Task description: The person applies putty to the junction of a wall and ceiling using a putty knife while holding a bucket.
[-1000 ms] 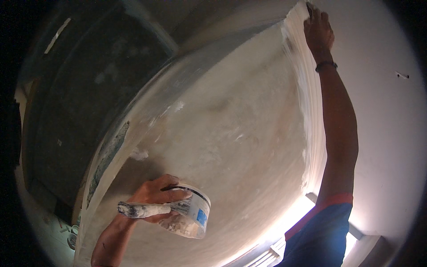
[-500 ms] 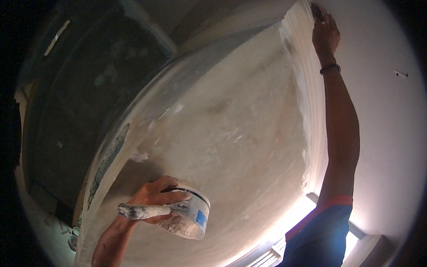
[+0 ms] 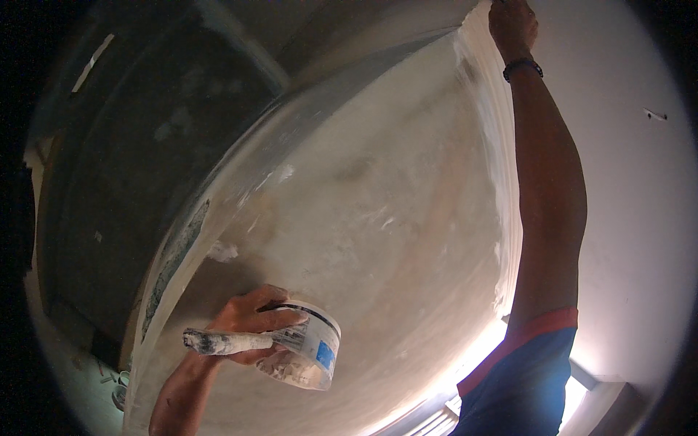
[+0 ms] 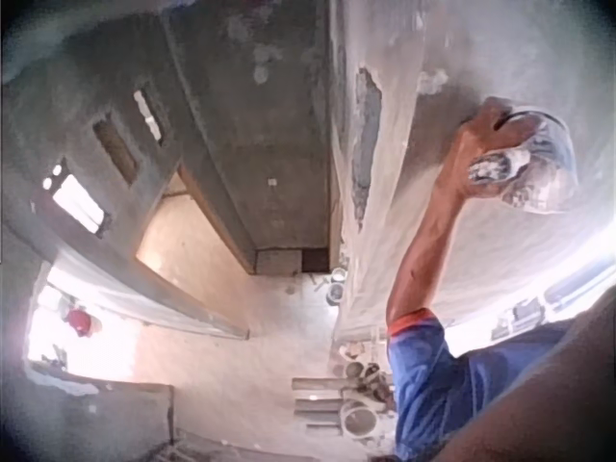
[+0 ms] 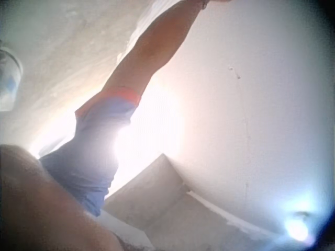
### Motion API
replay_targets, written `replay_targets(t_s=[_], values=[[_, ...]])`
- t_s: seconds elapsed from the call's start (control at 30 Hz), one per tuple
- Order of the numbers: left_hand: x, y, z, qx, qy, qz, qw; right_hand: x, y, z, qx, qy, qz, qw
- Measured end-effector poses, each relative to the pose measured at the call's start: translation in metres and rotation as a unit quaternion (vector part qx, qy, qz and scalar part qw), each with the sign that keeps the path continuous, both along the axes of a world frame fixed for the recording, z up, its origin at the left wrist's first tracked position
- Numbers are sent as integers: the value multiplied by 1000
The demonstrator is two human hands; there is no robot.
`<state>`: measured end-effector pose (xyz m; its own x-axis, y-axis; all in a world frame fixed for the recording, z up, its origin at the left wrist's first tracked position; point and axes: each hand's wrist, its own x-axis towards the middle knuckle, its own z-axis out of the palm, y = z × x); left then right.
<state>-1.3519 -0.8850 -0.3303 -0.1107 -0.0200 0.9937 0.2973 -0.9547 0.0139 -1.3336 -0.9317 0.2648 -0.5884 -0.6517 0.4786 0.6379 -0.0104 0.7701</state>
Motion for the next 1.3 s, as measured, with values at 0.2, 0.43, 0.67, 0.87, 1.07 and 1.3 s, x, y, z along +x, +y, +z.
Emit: replay_targets(t_s=[0.2,0.43,0.67,0.87,1.07,1.3], values=[[0,-1,4,-2,11,26,1000,46,19,33,21,57,-48,997],[2,4,4,13,10,27,1000,28,20,66,122,24,-22,992],[1,0,3,19,6,20,1000,4,6,28,58,49,-24,997],[3,6,-1,-10,4,11,1000,72,26,8,-13,81,-56,995],[3,8,-1,-4,-3,-17,1000,59,2,19,39,13,-9,999],[1,7,1,26,-1,20,999,7,-12,11,3,3,35,999]])
